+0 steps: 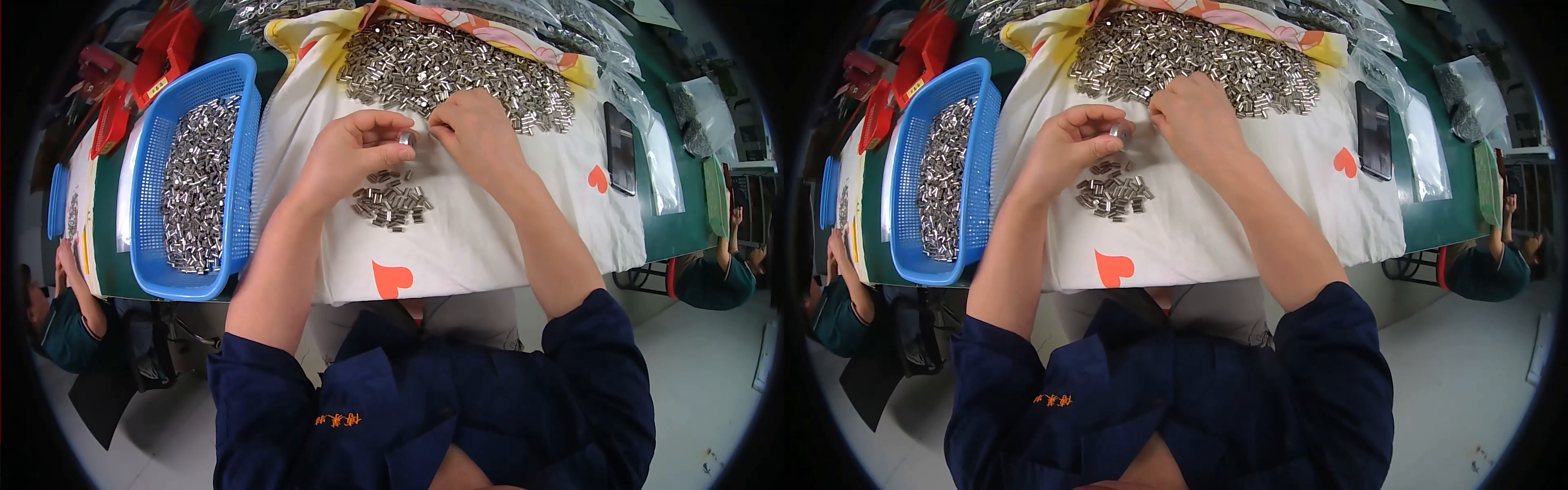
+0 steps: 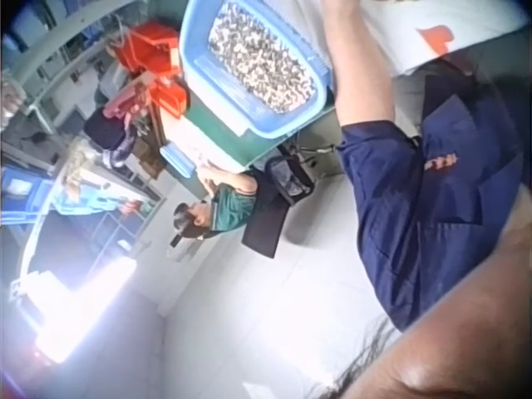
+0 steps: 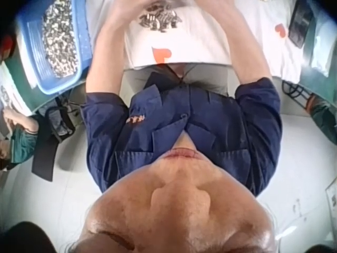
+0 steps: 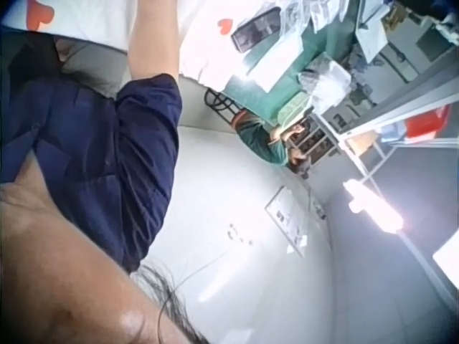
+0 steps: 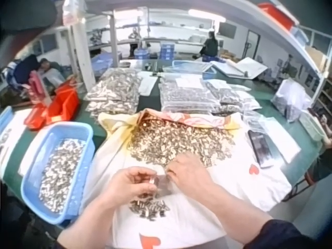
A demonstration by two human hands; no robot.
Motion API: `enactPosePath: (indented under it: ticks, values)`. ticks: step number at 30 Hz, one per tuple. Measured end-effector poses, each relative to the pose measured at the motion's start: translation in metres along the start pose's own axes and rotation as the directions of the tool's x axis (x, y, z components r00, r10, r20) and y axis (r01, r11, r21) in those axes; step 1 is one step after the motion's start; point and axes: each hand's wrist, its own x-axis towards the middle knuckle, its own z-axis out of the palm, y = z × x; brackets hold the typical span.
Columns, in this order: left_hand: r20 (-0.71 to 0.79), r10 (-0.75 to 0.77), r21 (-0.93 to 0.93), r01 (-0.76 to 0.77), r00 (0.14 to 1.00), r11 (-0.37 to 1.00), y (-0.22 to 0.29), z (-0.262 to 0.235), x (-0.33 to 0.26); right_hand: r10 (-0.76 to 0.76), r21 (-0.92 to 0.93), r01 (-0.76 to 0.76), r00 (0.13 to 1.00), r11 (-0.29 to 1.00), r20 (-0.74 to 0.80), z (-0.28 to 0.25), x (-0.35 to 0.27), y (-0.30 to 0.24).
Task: Sorting and inspecting small metal hardware components from a pile into groups on a workbench.
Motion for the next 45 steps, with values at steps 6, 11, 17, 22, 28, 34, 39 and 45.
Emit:
enactPosePath:
  ticks: [6, 11, 17, 22, 28, 34, 39, 45]
  values:
    - [-0.035, -0.039, -0.064, 0.037, 0.999, 0.997, 0.004, -0.002, 0.001, 0.254, 0.654, -0.353, 0.936, 0.669, 0.245, -0.023, -0.001, -0.021]
    - [-0.013, -0.02, -0.085, 0.019, 1.0, 0.996, 0.004, -0.001, -0.001, 0.207, 0.66, -0.238, 0.97, 0.713, 0.126, -0.019, -0.004, -0.027]
    - [-0.026, -0.009, -0.093, 0.006, 1.0, 0.996, 0.002, 0.0, 0.0, 0.088, 0.428, -0.053, 0.994, 0.902, -0.062, -0.012, -0.006, -0.031]
    - [-0.055, 0.015, -0.021, -0.016, 0.998, 1.0, 0.002, 0.001, 0.0, -0.051, 0.288, 0.106, 0.98, 0.952, -0.193, -0.008, -0.006, -0.028]
    - [0.02, -0.056, 0.019, 0.055, 0.998, 0.998, 0.008, 0.001, -0.005, 0.25, 0.661, -0.398, 0.917, 0.637, 0.311, -0.02, -0.003, -0.02]
    - [0.04, -0.094, 0.095, 0.089, 0.995, 0.991, 0.011, 0.006, -0.003, 0.355, 0.465, -0.365, 0.928, 0.807, 0.113, -0.019, 0.0, 0.004]
    - [0.014, -0.091, 0.076, 0.09, 0.996, 0.993, 0.005, 0.002, -0.003, 0.073, -0.017, -0.074, 0.996, 0.997, -0.041, 0.008, 0.003, 0.0]
    - [-0.009, -0.018, 0.001, 0.018, 1.0, 1.0, 0.001, 0.0, 0.003, 0.053, -0.01, -0.053, 0.998, 0.999, 0.028, 0.006, 0.001, -0.001]
